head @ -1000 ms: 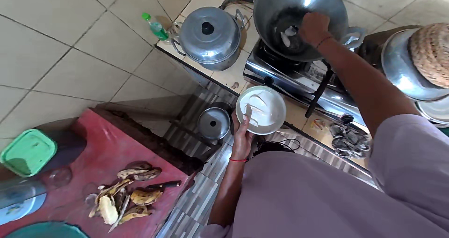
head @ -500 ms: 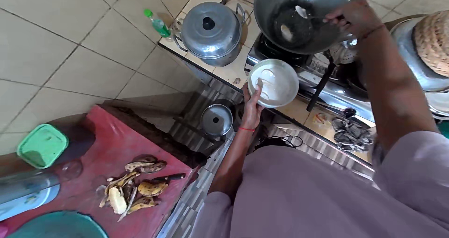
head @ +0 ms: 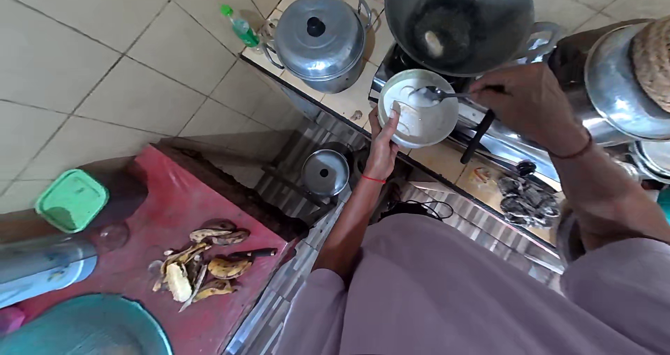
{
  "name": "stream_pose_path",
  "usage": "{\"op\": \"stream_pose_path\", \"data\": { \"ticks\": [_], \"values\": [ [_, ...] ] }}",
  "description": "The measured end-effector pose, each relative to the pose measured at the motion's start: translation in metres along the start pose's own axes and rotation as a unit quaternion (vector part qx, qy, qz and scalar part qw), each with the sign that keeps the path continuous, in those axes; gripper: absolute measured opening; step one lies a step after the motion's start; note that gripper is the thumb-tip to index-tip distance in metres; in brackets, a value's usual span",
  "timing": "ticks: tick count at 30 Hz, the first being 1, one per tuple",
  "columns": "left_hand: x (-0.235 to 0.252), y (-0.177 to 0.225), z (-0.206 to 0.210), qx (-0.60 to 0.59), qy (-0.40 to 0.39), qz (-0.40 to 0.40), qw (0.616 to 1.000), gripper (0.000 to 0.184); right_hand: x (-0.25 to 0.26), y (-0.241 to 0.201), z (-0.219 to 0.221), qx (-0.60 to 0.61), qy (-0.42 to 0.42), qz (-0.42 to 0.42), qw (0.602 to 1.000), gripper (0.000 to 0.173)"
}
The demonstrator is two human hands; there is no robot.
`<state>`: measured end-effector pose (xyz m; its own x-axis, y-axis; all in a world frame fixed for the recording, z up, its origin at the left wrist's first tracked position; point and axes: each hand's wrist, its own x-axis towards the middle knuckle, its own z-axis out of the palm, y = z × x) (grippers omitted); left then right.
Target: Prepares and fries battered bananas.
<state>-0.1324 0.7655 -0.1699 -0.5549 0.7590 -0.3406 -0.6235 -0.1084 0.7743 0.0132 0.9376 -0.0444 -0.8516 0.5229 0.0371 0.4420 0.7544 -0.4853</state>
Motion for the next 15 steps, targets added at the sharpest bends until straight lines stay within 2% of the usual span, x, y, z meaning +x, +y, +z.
{"op": "stream_pose_path", "data": {
  "ticks": [6,10,15],
  "values": [
    [-0.011,0.000,-0.014,0.005,0.027,0.019,0.999,0.068,-0.008,-0.025,0.020,-0.132,0.009,-0.066,0.989,0.026],
    [-0.018,0.001,-0.022,0.018,0.036,0.025,0.999,0.068,0.001,-0.031,0.030,-0.135,-0.038,-0.092,0.986,0.025],
    [-0.025,0.002,-0.030,0.017,0.043,0.026,0.999,0.072,0.000,-0.037,0.033,-0.125,-0.046,-0.134,0.982,0.026]
  ]
}}
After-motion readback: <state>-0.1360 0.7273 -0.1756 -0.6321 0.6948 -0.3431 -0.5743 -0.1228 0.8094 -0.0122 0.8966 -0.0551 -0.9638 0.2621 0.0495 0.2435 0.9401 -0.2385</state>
